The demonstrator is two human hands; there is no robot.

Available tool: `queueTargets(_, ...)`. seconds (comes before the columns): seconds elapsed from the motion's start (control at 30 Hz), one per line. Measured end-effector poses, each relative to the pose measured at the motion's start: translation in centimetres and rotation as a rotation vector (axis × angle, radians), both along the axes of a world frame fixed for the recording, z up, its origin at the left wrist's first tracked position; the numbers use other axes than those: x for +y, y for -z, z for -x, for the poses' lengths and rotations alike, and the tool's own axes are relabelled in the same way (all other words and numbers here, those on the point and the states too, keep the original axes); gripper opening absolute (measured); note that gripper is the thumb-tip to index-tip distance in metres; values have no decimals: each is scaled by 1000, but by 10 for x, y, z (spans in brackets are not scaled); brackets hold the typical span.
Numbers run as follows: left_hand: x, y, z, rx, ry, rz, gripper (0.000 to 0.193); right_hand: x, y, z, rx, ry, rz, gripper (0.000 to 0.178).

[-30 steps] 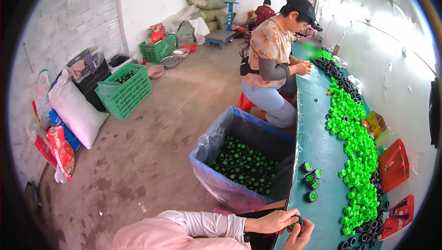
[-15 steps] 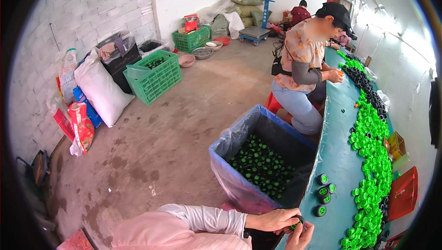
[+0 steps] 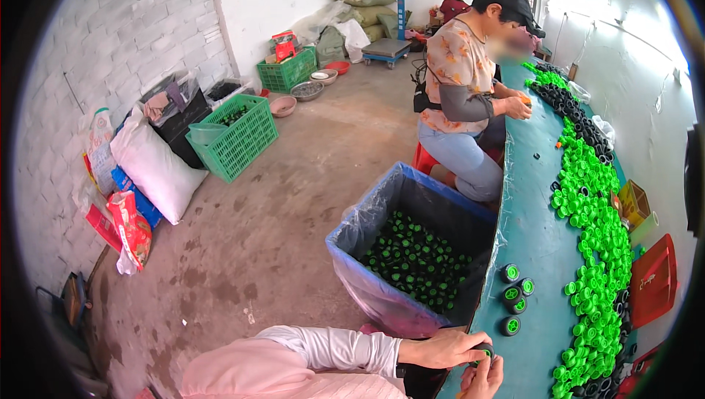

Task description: Assembling small green hubs into black rubber tires for toy vehicles.

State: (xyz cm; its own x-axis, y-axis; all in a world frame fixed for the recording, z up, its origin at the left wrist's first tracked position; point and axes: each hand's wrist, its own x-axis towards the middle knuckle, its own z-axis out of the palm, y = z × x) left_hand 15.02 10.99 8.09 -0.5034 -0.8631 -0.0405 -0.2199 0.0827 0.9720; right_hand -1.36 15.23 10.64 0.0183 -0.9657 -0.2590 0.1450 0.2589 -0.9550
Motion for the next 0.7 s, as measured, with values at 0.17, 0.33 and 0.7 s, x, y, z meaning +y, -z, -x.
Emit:
queueTargets(0.17, -1, 19, 11, 23, -97, 199, 33, -2, 2, 5, -18, -23, 26, 17)
queueTargets(0.33, -2, 28, 20, 95, -234, 320, 34, -6, -7, 3, -22, -24, 2, 18)
queueTargets(0.7, -12, 28, 6, 483, -46, -393, 37, -16, 6, 1, 975, -4, 670, 28)
